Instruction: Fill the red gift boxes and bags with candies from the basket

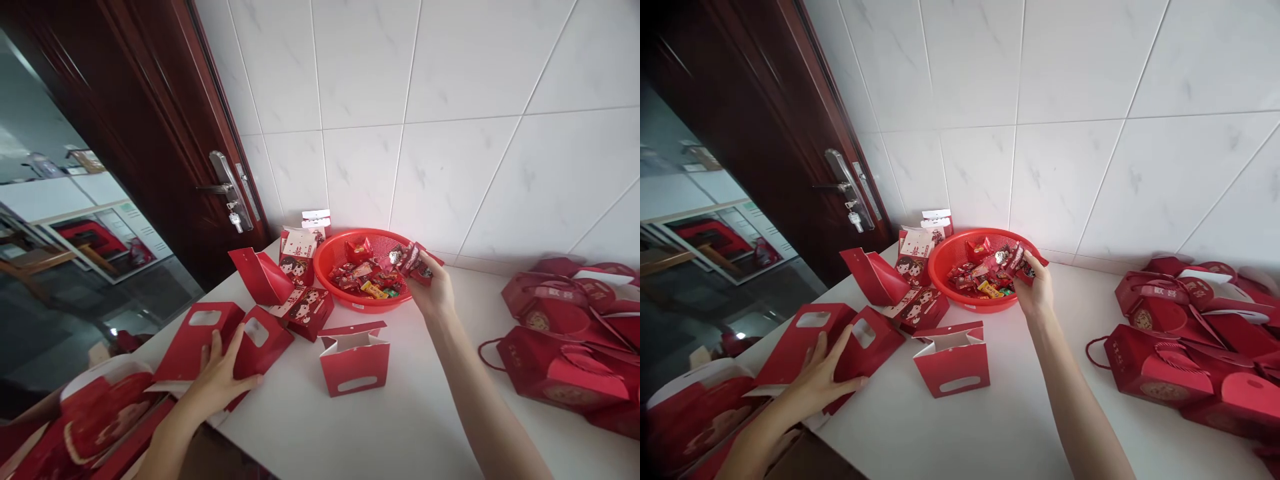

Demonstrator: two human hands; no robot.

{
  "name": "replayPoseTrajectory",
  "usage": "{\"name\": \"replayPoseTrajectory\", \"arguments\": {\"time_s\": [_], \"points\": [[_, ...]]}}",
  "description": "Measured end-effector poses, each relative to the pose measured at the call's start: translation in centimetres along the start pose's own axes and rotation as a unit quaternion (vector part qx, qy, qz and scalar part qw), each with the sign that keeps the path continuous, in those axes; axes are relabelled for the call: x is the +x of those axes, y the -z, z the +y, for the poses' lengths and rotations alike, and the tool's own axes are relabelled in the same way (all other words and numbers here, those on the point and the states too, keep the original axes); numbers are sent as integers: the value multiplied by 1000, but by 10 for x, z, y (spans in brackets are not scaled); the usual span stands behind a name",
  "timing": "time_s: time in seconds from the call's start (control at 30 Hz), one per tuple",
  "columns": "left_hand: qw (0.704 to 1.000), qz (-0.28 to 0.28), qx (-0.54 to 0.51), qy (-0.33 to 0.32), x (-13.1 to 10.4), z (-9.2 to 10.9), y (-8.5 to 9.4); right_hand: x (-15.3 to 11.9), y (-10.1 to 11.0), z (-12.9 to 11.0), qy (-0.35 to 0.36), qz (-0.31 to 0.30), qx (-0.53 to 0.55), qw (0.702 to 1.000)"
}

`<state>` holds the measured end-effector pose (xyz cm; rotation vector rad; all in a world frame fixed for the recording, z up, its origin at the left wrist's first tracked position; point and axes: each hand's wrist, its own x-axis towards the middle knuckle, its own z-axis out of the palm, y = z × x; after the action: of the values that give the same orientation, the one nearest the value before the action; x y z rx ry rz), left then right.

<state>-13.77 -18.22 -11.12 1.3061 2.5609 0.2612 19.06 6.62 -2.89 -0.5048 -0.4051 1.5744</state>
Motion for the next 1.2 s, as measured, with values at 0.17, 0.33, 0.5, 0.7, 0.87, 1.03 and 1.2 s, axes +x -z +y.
{"name": "replayPoseTrajectory", "arguments": {"time_s": [0.17, 0.33, 0.5, 0.7, 0.87, 1.03, 1.2], "points": [[998, -62, -5, 4, 7, 22, 27, -7, -8, -3, -7, 15, 11, 1000], [997, -50, -22, -54, 31, 11, 30, -11, -9, -3, 2, -2, 10, 1000], [993, -41, -61, -93, 43, 2, 33, -13, -7, -1, 8, -35, 11, 999], [995, -19, -45, -82, 31, 16, 49, -20, -9, -4, 12, -58, 0, 998], [978, 121, -36, -166, 12, 58, 75, -30, -14, -7, 13, -71, -19, 997], [923, 210, -114, -302, -9, 125, 94, -42, -21, -10, 7, -76, -30, 997], [852, 171, -244, -430, -9, 187, 96, -53, -28, -17, 24, -105, -50, 993]]}}
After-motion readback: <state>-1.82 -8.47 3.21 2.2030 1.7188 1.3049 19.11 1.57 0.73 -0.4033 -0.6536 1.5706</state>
